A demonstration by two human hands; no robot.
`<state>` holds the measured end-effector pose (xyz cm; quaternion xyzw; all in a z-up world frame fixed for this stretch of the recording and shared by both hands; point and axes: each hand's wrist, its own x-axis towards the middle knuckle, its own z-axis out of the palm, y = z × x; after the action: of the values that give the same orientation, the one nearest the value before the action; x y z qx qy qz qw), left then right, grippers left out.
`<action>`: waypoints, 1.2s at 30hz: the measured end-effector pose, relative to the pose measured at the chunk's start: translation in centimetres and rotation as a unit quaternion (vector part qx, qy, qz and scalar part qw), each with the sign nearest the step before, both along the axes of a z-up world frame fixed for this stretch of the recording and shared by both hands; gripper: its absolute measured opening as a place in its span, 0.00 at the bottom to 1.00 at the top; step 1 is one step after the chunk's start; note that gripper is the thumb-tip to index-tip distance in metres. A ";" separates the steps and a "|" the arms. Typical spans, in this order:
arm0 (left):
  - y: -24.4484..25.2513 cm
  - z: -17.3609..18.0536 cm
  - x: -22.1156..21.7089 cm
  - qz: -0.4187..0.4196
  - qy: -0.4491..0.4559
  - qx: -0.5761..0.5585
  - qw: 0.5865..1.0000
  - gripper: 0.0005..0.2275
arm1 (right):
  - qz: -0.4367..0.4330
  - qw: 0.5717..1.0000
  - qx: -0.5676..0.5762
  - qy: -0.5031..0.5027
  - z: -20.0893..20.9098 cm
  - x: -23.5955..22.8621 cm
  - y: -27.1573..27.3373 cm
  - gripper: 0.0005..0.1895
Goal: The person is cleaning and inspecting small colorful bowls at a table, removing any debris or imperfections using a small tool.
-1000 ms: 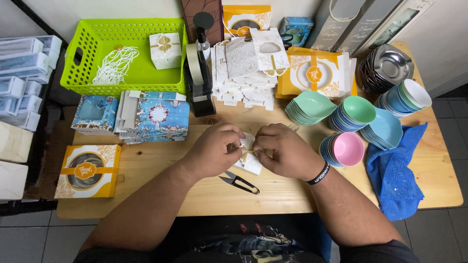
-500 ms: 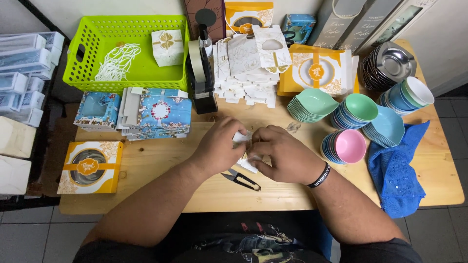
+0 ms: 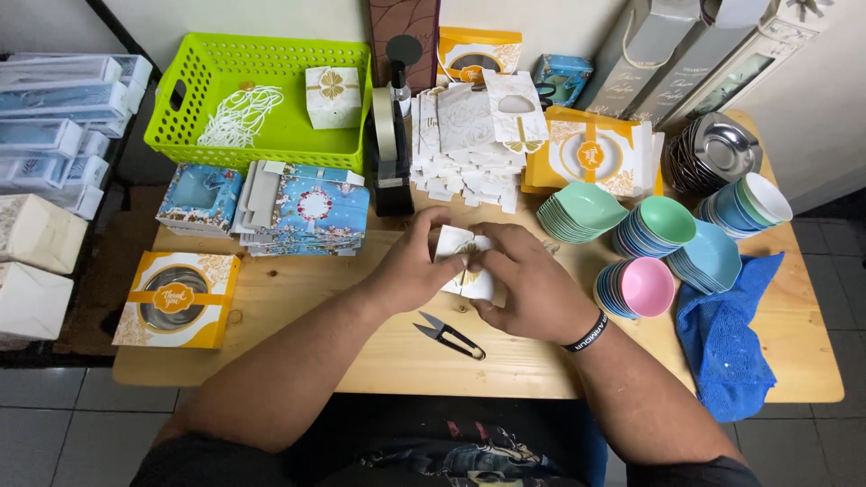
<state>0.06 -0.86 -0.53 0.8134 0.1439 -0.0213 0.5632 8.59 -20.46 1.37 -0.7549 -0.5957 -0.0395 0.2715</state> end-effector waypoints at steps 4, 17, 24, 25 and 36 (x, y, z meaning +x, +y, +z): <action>0.2 -0.8 0.1 0.014 -0.025 -0.044 0.999 0.34 | 0.022 0.998 0.050 0.008 0.1 -0.1 0.2 0.28; -0.3 0.3 -0.4 0.015 -0.119 -0.028 0.992 0.29 | -0.129 0.964 0.048 0.228 -1.5 0.0 1.1 0.45; 0.2 1.0 -0.6 0.012 -0.074 -0.056 0.996 0.33 | -0.037 0.991 0.054 0.119 0.4 -0.8 0.8 0.39; 0.3 0.6 -0.5 0.014 -0.075 -0.058 0.995 0.33 | -0.036 0.991 0.052 0.117 0.4 -0.8 0.8 0.39; 1.5 0.2 -0.7 -0.026 -0.096 -0.347 0.933 0.39 | -0.077 0.996 0.034 0.000 1.6 0.6 1.5 0.32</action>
<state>-0.61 0.60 -0.36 0.5692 0.0521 -0.0061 0.8205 9.23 -18.93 2.94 -0.7887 -0.5343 -0.0810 0.2933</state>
